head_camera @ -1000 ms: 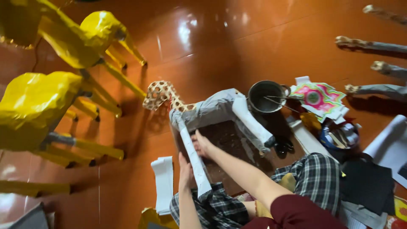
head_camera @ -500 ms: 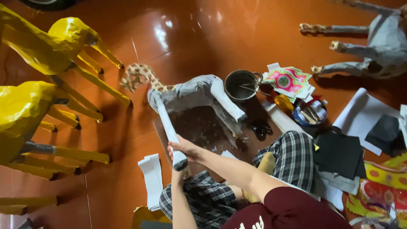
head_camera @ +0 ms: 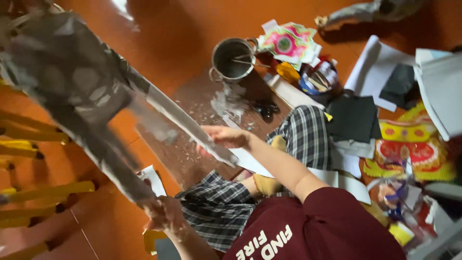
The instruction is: Applying paper strips to a giraffe frame to create a paper mache sculpture
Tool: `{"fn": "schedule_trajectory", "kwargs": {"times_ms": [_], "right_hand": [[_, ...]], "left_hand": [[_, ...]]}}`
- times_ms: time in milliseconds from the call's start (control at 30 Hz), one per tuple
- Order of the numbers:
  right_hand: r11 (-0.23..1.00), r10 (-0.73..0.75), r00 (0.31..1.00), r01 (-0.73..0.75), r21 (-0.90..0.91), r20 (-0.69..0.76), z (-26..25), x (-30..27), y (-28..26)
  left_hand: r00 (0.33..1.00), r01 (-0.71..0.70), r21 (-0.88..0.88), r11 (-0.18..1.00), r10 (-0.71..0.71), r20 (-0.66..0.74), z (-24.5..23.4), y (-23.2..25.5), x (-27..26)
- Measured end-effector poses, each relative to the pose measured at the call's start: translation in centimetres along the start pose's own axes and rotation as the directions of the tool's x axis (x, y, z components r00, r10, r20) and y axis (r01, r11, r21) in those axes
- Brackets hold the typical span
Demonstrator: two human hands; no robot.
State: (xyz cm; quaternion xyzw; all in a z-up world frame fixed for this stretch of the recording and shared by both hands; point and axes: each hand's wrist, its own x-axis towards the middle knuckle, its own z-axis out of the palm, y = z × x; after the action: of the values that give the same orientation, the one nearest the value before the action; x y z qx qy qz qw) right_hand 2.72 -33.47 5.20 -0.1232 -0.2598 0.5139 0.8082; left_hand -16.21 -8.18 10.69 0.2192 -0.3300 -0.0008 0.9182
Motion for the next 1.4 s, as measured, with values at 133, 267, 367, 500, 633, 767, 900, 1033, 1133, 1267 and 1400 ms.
{"fn": "schedule_trajectory", "kwargs": {"times_ms": [133, 267, 367, 500, 633, 767, 900, 1033, 1133, 1267, 1400], "right_hand": [[0.628, -0.287, 0.49, -0.553, -0.548, -0.823, 1.8, -7.4, -2.2], [0.548, -0.673, 0.094, -0.602, -0.58, -0.733, -2.5, -20.1, -4.1], [0.327, -0.897, -0.02, -0.701, -0.633, -0.441, -7.1, -32.3, -4.4], [0.434, -0.864, -0.274, -0.83, -0.349, -0.422, -9.5, -44.7, -4.1], [0.454, -0.82, -0.369, -0.885, -0.105, -0.438, -8.9, -50.9, -2.0], [0.677, -0.717, -0.567, -0.704, -0.213, -0.404, -11.3, -57.5, -1.6], [0.52, -0.854, -0.511, -0.845, -0.124, -0.094, -15.9, -64.0, -3.9], [0.391, -0.92, -0.389, -0.917, -0.08, -0.045, -16.4, -63.6, -7.8], [0.494, -0.788, -0.502, -0.861, 0.12, -0.356, -14.0, -60.4, -10.6], [0.517, -0.673, -0.562, -0.822, 0.238, -0.481, -16.8, -62.5, -9.9], [0.424, -0.809, -0.444, -0.895, 0.14, -0.386, -14.5, -61.7, -12.6]], "left_hand": [[0.807, 0.312, 0.198, 0.929, -0.149, -0.571, 3.0, -3.8, 2.2], [0.571, 0.639, 0.367, 0.676, -0.097, -0.815, -3.9, -8.2, 1.3], [0.488, 0.728, 0.347, 0.591, -0.092, -0.868, -10.8, -9.7, -1.9], [0.412, 0.833, 0.342, 0.435, -0.076, -0.908, -14.2, -11.2, -3.3], [0.454, 0.738, 0.252, 0.626, -0.185, -0.871, -4.9, -12.8, 4.1], [0.253, 0.892, 0.211, 0.399, -0.054, -0.966, -4.1, -12.7, 3.7], [0.174, 0.808, 0.092, 0.583, -0.086, -0.981, -13.2, -10.2, -8.9], [0.36, 0.872, 0.317, 0.373, -0.049, -0.932, -14.1, -11.0, -11.1], [0.093, 0.873, -0.037, 0.486, -0.241, -0.966, -20.3, -10.4, -14.8], [0.044, 0.925, -0.046, 0.377, -0.226, -0.973, -20.3, -11.4, -14.4], [0.016, 0.983, -0.035, 0.179, -0.28, -0.96, -13.9, -12.6, -14.9]]}}
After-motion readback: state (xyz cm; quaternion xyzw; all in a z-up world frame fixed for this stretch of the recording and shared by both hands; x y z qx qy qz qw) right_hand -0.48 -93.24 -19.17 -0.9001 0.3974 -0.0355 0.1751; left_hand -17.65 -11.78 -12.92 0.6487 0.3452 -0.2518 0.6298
